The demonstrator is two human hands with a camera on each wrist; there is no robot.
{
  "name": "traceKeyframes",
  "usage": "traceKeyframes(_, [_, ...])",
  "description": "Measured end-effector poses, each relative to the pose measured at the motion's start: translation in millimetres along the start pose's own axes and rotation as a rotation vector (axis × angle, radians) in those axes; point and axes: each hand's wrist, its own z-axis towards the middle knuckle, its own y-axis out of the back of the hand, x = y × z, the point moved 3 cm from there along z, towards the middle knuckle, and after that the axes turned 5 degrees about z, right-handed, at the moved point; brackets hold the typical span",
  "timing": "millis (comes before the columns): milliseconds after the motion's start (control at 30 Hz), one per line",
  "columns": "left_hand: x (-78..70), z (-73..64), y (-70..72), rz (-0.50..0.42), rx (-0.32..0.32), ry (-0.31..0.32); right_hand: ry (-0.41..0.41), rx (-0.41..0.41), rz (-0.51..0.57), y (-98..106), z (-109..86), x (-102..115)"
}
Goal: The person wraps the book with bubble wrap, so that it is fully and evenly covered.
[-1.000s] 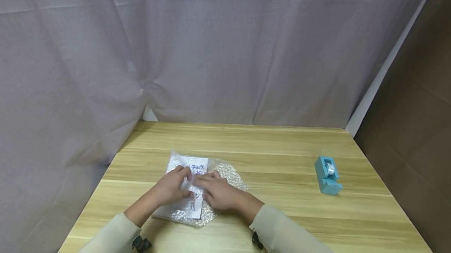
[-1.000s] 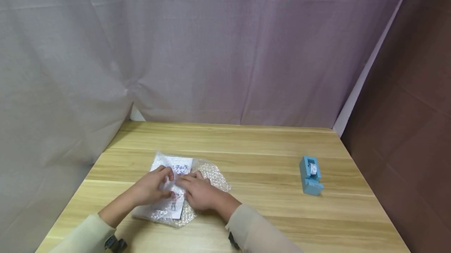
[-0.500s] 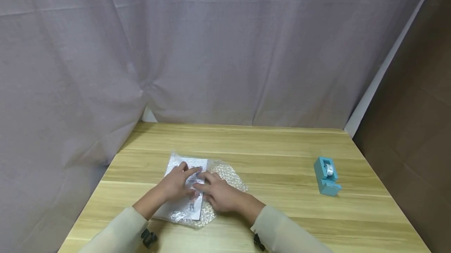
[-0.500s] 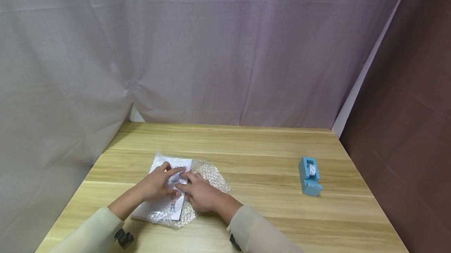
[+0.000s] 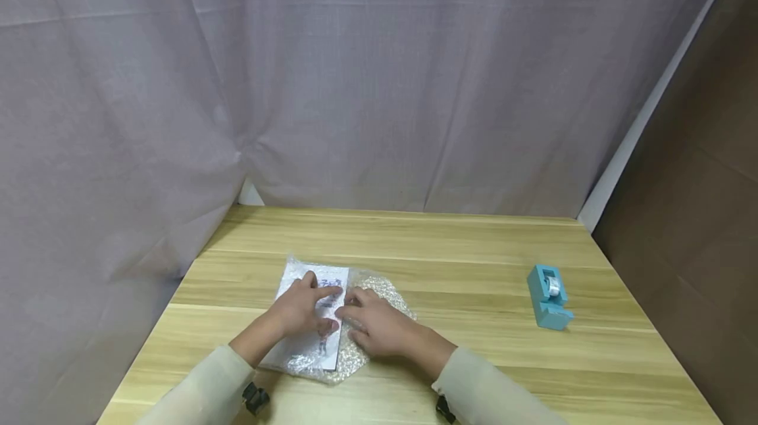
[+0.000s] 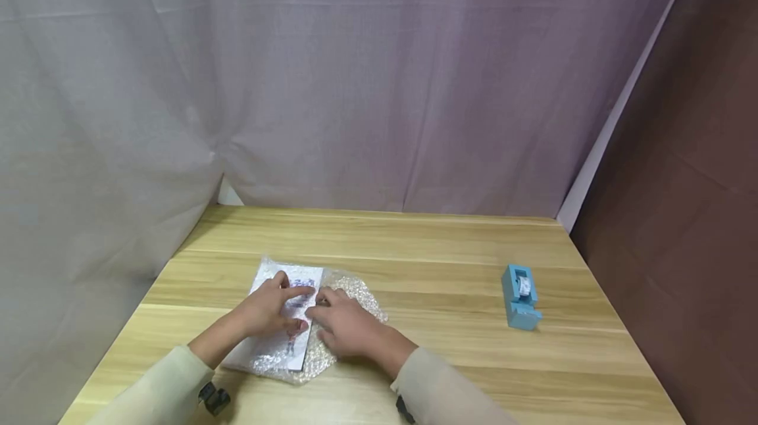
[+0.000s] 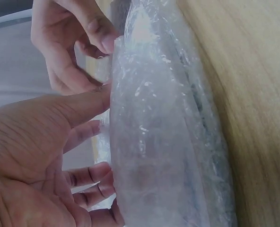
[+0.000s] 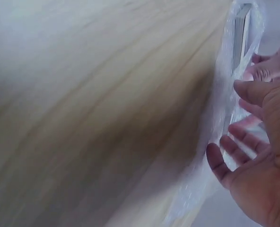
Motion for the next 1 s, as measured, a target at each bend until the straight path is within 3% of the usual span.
traceKeyframes(133, [-9.2, -4.3, 9.5, -0.02, 0.013, 0.022, -0.114, -0.083, 0.002, 6, -10.6, -14])
traceKeyframes(267, [-16.1, -7.9, 17.2, -0.041, 0.032, 0.069, -0.29, -0.183, -0.037, 12, -20.5, -29])
traceKeyframes(400, [-16.9, -7.2, 16.8, -0.033, 0.04, 0.085, -0.447, -0.199, -0.058, 16, -27.5, -41])
traceKeyframes(500, [-15.4, -5.2, 13.9, -0.035, 0.052, 0.089, -0.518, -0.193, 0.006, 18, -30.4, -47])
traceKeyframes(767, [-13.5, -4.6, 12.4, -0.065, 0.07, 0.11, -0.586, -0.189, 0.39, 28, -36.8, -56])
traceKeyframes(867, [-14.2, -4.6, 13.2, -0.071, 0.063, 0.113, -0.575, -0.162, 0.508, 32, -37.9, -56])
traceKeyframes(1000, [-13.4, -3.4, 12.5, -0.069, 0.059, 0.112, -0.499, -0.128, 0.687, 36, -34.4, -53])
